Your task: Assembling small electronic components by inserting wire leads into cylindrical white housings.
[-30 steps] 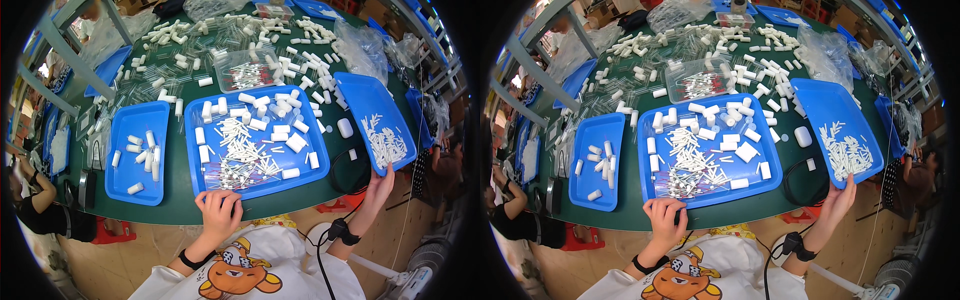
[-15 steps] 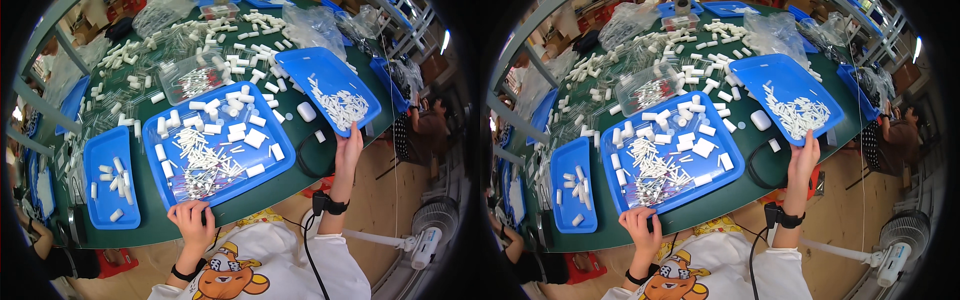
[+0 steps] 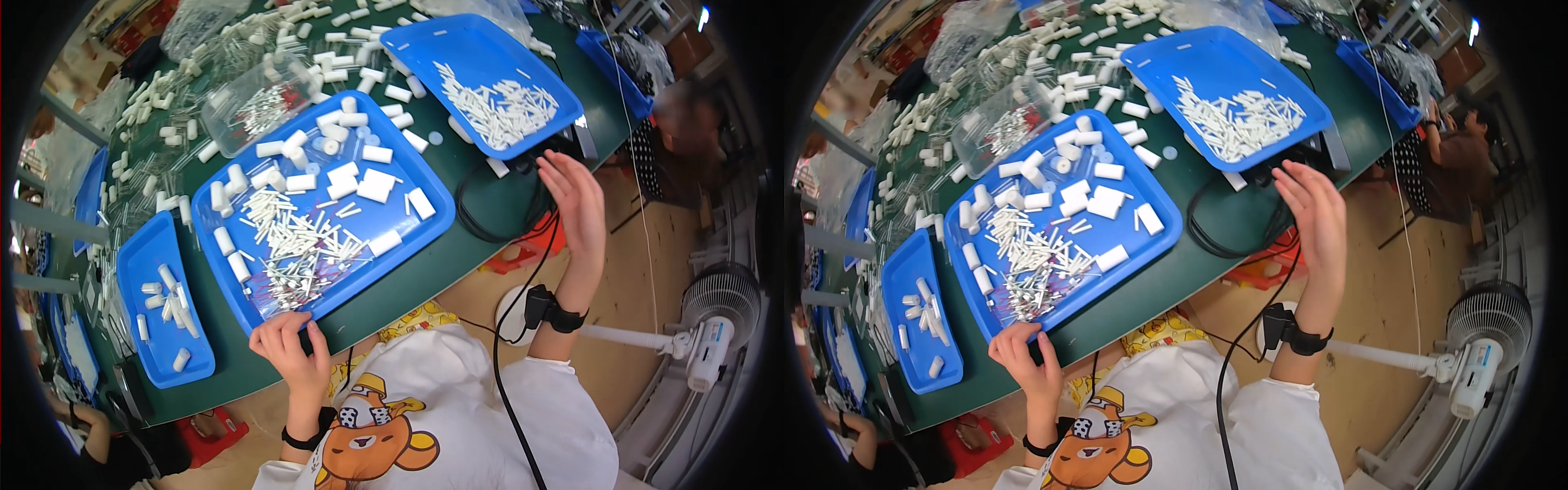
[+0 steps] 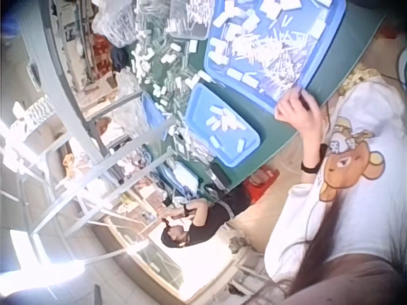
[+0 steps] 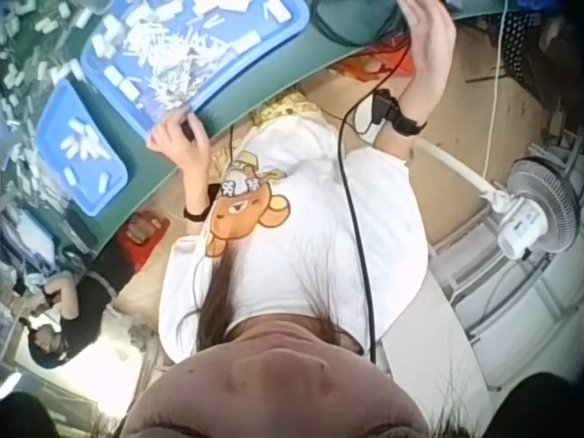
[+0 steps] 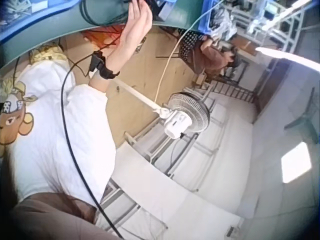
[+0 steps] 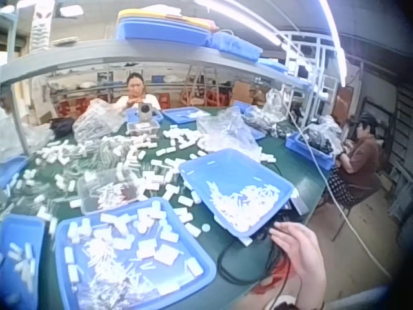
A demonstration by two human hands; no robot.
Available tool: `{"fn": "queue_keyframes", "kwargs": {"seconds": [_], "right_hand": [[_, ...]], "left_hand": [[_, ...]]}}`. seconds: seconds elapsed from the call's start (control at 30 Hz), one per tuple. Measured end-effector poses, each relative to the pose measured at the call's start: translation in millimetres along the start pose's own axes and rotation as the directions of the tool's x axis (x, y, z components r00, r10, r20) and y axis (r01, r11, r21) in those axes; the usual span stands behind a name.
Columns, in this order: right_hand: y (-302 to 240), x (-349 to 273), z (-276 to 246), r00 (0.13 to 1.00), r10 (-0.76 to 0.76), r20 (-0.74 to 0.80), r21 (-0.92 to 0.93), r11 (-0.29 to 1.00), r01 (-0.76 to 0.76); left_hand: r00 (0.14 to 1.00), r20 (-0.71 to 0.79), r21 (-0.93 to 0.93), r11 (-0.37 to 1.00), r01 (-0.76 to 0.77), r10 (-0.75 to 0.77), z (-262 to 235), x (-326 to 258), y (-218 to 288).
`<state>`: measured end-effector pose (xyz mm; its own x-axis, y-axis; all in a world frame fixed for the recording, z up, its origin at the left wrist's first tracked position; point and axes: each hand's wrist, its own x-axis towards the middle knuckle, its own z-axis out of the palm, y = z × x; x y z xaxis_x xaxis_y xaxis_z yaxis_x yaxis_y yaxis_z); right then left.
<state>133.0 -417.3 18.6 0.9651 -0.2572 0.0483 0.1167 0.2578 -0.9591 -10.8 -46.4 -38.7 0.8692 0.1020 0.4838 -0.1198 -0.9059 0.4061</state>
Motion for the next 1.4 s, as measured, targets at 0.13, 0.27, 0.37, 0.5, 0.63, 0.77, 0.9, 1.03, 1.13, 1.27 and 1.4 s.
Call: {"fn": "queue_keyframes", "kwargs": {"seconds": [0.13, 0.27, 0.37, 0.5, 0.63, 0.77, 0.9, 1.03, 1.13, 1.27, 1.4], "right_hand": [[-20, -31, -27, 0.985, -0.074, -0.159, 0.006, 0.997, 0.076], [-9, -59, -66, 0.934, -0.110, -0.341, -0.116, 0.990, 0.074], [10, -72, -93, 0.876, -0.104, -0.471, -0.128, 0.991, 0.049], [40, -70, -124, 0.799, -0.110, -0.591, -0.166, 0.986, 0.014], [155, -41, -222, 0.749, -0.212, -0.627, -0.557, 0.794, -0.241], [266, -17, -272, 0.782, -0.231, -0.579, -0.714, 0.607, -0.349], [290, 16, -281, 0.868, -0.384, -0.315, -0.909, 0.385, -0.160], [286, 41, -267, 0.827, -0.282, -0.487, -0.829, 0.448, -0.336], [277, 42, -255, 0.824, -0.305, -0.477, -0.856, 0.374, -0.356], [280, 24, -268, 0.829, -0.409, -0.380, -0.919, 0.264, -0.291], [290, -9, -304, 0.614, -0.326, -0.719, -0.612, 0.716, -0.336]], "left_hand": [[1.000, 0.000, 0.018, 1.000, -0.016, 0.016, 2, -1, -1], [0.999, -0.010, 0.013, 0.999, -0.032, 0.032, 3, -1, -1], [1.000, 0.008, 0.016, 1.000, -0.013, 0.013, 1, 0, 3], [1.000, 0.003, -0.003, 1.000, 0.024, -0.024, 3, -3, 12], [0.999, 0.015, 0.034, 0.998, 0.048, -0.049, 13, -10, 28], [0.996, 0.026, 0.166, 0.982, 0.084, -0.090, 26, -13, 43], [0.992, 0.013, 0.239, 0.964, 0.117, -0.123, 34, -15, 58], [0.995, -0.065, 0.232, 0.969, 0.089, -0.076, 52, -19, 65], [0.995, -0.074, 0.274, 0.959, 0.080, -0.062, 58, -19, 69], [0.994, -0.111, 0.269, 0.963, 0.032, -0.002, 63, -22, 64], [0.991, -0.081, 0.345, 0.935, -0.076, 0.111, 61, -28, 54]]}}
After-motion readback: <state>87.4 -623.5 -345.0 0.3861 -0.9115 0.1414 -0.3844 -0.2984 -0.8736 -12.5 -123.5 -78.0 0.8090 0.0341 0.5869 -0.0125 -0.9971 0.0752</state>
